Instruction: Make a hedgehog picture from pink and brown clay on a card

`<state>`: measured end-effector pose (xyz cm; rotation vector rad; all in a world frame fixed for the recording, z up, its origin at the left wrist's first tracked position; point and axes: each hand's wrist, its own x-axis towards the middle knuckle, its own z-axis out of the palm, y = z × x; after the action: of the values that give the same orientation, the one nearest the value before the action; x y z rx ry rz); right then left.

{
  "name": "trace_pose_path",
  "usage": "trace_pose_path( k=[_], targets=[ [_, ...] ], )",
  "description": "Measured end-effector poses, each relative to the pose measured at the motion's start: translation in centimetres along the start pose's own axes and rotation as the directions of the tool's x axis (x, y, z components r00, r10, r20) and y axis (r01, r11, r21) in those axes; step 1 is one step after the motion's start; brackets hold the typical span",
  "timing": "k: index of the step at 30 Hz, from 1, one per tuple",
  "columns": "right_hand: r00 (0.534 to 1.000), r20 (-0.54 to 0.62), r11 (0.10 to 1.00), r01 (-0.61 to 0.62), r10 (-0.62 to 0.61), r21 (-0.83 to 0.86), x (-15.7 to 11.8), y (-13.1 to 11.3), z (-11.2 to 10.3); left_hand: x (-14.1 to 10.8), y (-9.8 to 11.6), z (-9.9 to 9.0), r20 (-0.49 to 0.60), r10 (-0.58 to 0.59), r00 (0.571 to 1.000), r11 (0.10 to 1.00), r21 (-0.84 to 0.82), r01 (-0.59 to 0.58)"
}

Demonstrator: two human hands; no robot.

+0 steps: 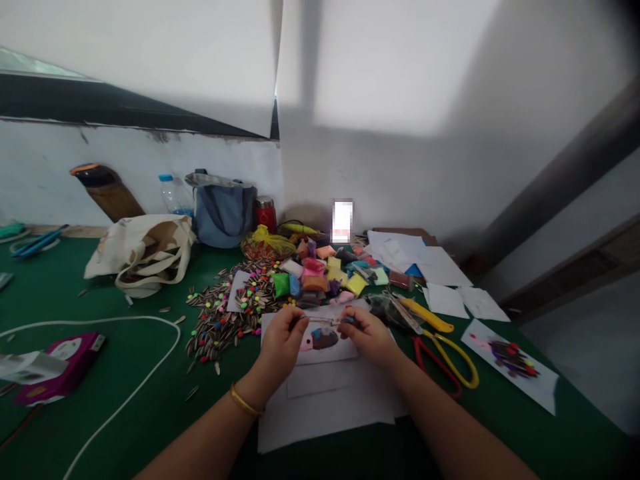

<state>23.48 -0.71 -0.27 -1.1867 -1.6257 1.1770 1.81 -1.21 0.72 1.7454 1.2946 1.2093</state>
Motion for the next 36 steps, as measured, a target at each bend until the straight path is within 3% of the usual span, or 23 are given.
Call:
trace_pose_path(
  k=[7,13,16,21,23,27,30,33,36],
  targets=[
    [0.996,-0.082,0.998,0.049,-0.045,0.047,0.2,0.8,-0.2,0.3,0.3,-0.4,-0.051,-0.101,0.994,0.974,-0.210,0.088],
    [0.996,-0.064,0.997,0.068,-0.066,0.037,0.0,0.4,0.2,0.2,0.2,-0.3,0.010,-0.193,0.981,0.898,-0.400,0.180],
    [0.997,-0.043,0.997,0.072,-0.072,-0.003,-0.1,0.1,0.5,0.1,0.4,-0.3,0.047,-0.163,0.986,0.858,-0.486,0.165],
    [0.995,-0.017,0.994,0.098,-0.099,-0.042,-0.3,-0.7,0.4,-0.1,0.6,-0.7,0.153,-0.093,0.984,0.867,-0.473,0.156],
    [0.994,-0.016,0.992,0.106,-0.107,-0.064,-0.4,-1.0,0.3,-0.2,0.7,-0.8,0.194,-0.135,0.972,0.808,-0.546,0.221],
    [0.995,-0.024,0.992,0.097,-0.099,-0.075,-0.4,-1.5,0.3,-0.3,1.1,-0.9,0.342,-0.260,0.903,0.584,-0.688,0.429],
    [0.997,-0.028,0.996,0.067,-0.068,-0.053,-0.4,-2.2,0.3,-0.3,1.3,-1.1,0.400,-0.290,0.869,0.483,-0.723,0.494],
    [0.998,-0.018,0.998,0.056,-0.057,-0.018,-0.4,-3.0,0.4,-0.2,1.4,-1.2,0.409,-0.302,0.861,0.463,-0.726,0.508],
    [0.998,-0.005,0.998,0.060,-0.059,0.008,-0.6,-3.7,0.6,-0.1,1.3,-1.3,0.374,-0.315,0.872,0.521,-0.700,0.489]
  ],
)
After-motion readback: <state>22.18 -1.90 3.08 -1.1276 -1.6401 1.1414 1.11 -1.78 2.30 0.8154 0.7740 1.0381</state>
